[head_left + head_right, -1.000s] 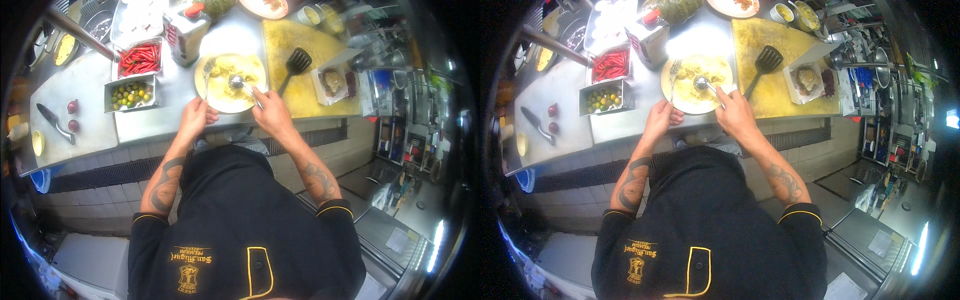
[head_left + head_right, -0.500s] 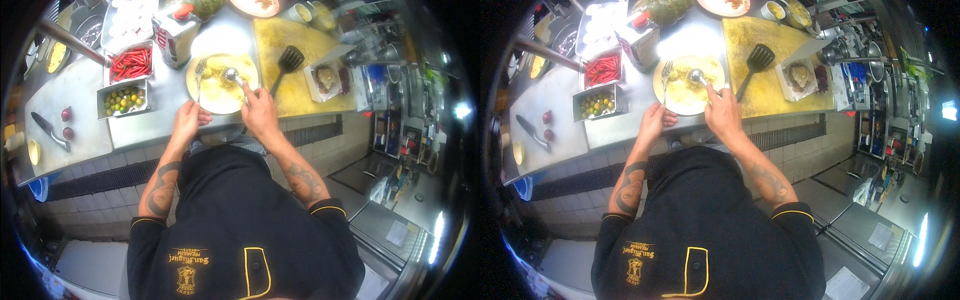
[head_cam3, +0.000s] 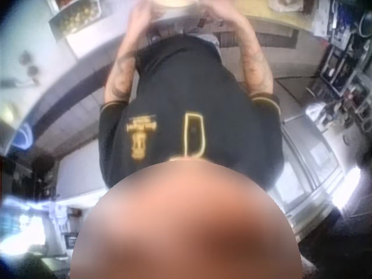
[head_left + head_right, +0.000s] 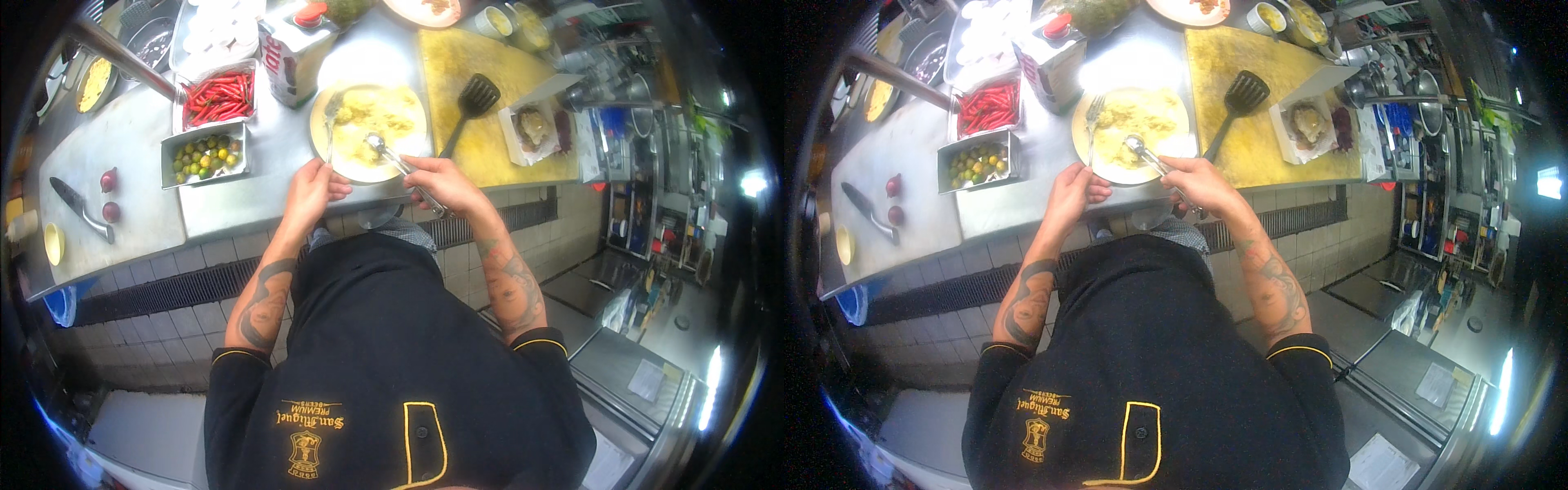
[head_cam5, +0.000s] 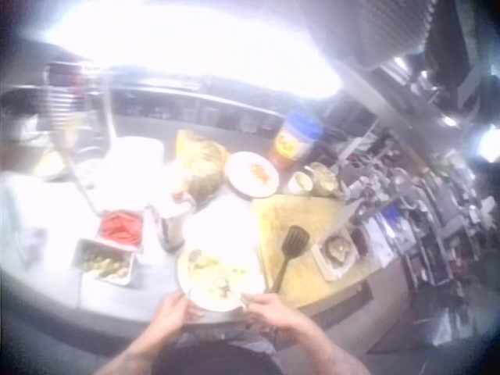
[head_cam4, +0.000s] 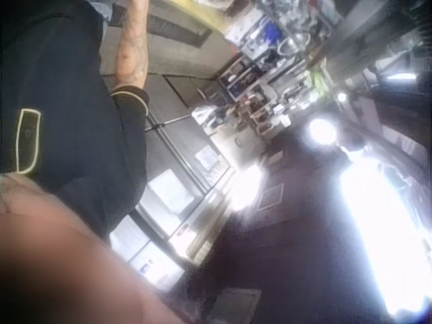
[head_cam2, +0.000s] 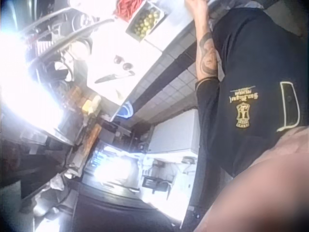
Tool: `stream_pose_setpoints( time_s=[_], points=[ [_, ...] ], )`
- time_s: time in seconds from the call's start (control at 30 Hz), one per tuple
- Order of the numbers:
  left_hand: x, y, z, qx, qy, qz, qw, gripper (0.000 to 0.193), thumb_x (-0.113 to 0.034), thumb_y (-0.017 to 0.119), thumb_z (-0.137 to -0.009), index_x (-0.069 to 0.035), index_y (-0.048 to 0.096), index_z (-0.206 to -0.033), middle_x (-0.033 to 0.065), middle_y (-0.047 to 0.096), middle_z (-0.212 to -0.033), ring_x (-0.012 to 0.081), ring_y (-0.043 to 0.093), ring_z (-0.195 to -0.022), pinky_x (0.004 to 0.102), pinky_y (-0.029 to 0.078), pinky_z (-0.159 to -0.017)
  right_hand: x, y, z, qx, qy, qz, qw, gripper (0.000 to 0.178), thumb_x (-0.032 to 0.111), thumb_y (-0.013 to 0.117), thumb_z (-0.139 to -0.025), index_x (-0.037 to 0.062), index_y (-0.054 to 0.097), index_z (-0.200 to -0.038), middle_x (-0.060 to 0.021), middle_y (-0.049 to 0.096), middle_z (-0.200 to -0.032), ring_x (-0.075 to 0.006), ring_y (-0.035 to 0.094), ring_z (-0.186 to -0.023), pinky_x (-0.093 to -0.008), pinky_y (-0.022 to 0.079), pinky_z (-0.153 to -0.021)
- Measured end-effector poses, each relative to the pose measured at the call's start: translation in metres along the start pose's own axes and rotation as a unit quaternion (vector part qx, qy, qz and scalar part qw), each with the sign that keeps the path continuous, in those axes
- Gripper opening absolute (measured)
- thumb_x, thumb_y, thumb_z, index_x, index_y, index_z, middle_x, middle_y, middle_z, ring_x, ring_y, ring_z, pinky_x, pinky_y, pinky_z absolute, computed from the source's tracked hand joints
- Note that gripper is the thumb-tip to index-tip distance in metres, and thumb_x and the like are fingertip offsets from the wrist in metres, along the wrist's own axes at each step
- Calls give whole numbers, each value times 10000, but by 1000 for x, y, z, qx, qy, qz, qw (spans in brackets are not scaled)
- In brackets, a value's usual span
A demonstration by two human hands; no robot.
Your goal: The person prepares a food item by placing cooked meat into a paper container, adding sauce, and topping it with mashed potatoes. They handle the container, utensils, and food items on a stainless steel countertop.
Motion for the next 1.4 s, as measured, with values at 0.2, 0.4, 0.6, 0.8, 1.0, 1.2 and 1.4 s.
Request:
stream_pose_setpoints(
  time_s=[0.2,0.4,0.6,0.8,1.0,1.2,1.4],
  points=[
    [1,-1,-1,-3,-1,13,1000,308,-145,381,-1095,89,570,-1159,199,725,-1000,239,746,-867,343,613,-790,12,16,18,-144,-270,363,880,542,176,632,-876,61,643,-1405,-243,708,-1045,-352,696,-822,-403,568,-820],
    [7,-2,-6,-9,5,13,1000,311,-149,383,-1096,91,567,-1166,197,727,-1000,236,747,-869,343,614,-790,29,-7,-1,11,-191,314,930,531,152,629,-875,52,650,-1396,-199,730,-1054,-303,720,-837,-387,589,-776],
    [2,-3,-10,6,-3,0,1000,321,-182,407,-1100,82,568,-1187,187,718,-1001,228,737,-866,343,610,-795,-6,-41,-15,257,19,-234,937,595,169,602,-980,5,469,-1536,-184,725,-1092,-233,711,-824,-373,620,-707],
    [-4,10,-2,-13,-17,-4,1000,345,-254,479,-1100,45,597,-1226,125,710,-1011,203,717,-874,339,582,-809,-42,-67,17,260,-151,-511,805,664,176,600,-973,-49,371,-1554,-261,648,-1280,-271,692,-980,-400,617,-818],
    [9,-13,2,-75,-7,-71,995,460,-382,497,-1103,20,636,-1279,109,739,-1051,166,718,-885,272,529,-753,-89,-150,81,93,-236,-573,779,680,190,607,-950,-57,375,-1540,-206,649,-1239,-281,662,-998,-437,594,-818],
    [27,-43,14,-242,13,-83,967,468,-403,490,-1106,-6,631,-1308,40,686,-992,102,623,-839,241,504,-732,-148,-263,108,-104,-140,-377,909,511,184,574,-1033,47,469,-1513,-78,647,-1009,-187,680,-853,-336,591,-737],
    [35,-40,20,-308,43,-66,948,457,-400,496,-1106,0,640,-1275,14,660,-955,90,601,-823,240,488,-727,-182,-310,67,-272,-178,50,944,506,266,663,-954,9,595,-1384,-130,690,-894,-255,693,-853,-381,551,-775]
  ],
)
Point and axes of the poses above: each hand's wrist, its own z-axis away from the middle knuckle, its own y-axis out of the palm, x = y × z, the point moved 5 cm from there along -z, towards the middle knuckle
